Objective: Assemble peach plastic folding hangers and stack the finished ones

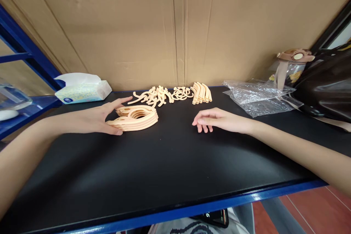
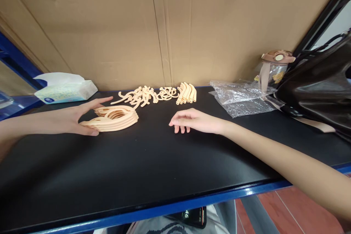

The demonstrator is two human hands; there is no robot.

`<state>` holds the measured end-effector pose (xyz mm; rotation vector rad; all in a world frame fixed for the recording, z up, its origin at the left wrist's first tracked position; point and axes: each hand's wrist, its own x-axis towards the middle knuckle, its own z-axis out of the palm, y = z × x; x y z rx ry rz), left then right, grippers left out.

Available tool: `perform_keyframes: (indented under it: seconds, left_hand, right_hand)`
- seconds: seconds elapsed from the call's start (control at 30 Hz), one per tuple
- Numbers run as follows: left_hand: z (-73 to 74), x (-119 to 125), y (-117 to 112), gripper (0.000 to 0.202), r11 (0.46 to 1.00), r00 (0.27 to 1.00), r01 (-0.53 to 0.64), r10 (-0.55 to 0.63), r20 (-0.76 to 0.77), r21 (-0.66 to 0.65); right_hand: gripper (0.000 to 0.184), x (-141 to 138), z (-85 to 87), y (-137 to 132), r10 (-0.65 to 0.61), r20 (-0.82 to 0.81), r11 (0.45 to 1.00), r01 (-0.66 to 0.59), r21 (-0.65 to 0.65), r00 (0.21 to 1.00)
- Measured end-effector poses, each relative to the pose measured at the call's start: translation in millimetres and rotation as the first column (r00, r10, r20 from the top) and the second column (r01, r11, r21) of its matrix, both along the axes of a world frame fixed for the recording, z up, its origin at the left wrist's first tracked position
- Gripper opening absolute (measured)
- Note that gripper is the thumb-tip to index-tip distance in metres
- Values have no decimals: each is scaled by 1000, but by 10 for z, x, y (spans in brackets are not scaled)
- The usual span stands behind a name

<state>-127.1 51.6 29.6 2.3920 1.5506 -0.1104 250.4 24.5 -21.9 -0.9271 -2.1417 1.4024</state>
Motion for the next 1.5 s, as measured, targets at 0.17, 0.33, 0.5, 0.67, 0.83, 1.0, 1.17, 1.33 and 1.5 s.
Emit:
perform_keyframes:
  seconds: [0.17, 0.33, 0.5, 0.67, 0.83, 1.0, 1.17, 1.33, 1.5]
  left_hand:
    - [12, 5, -3, 97, 1000, 1000, -6, 6, 7, -15]
    - [28, 15, -20, 99, 999, 999, -31, 31, 10, -24]
    - [36, 27, -22, 99, 998, 998, -59, 59, -11, -18]
    - [38, -12, 3, 99, 998, 997, -65, 65, -41, -5]
    - [35, -49, 21, 99, 998, 997, -55, 54, -46, -9]
    - [61, -9, -15, 100, 995, 995, -92, 91, -33, -27]
    - [70, 22, -48, 100, 989, 990, -144, 144, 5, -33]
    - [45, 15, -38, 101, 989, 988, -151, 151, 25, -8]
    - [39, -36, -17, 104, 990, 989, -143, 142, 42, 11]
  right_hand:
    - [29, -8, 4, 4, 1, 4, 1000, -1, 1, 1000]
    - [30, -14, -23, -1, -51, -26, 998, 52, 42, 998]
    - [27, 76, -30, 43, -372, 69, 768, 265, 583, 925]
    - [24, 248, -55, 219, -604, 182, 502, 193, 843, 776]
    - [37, 350, -178, 357, -648, 297, 531, 136, 836, 702]
    - [49, 334, -227, 350, -655, 345, 539, 96, 837, 672]
    - [48, 315, -211, 327, -688, 367, 526, 82, 846, 626]
    - [50, 306, -203, 312, -701, 374, 520, 76, 851, 607]
    - [52, 294, -206, 311, -703, 375, 517, 72, 853, 605]
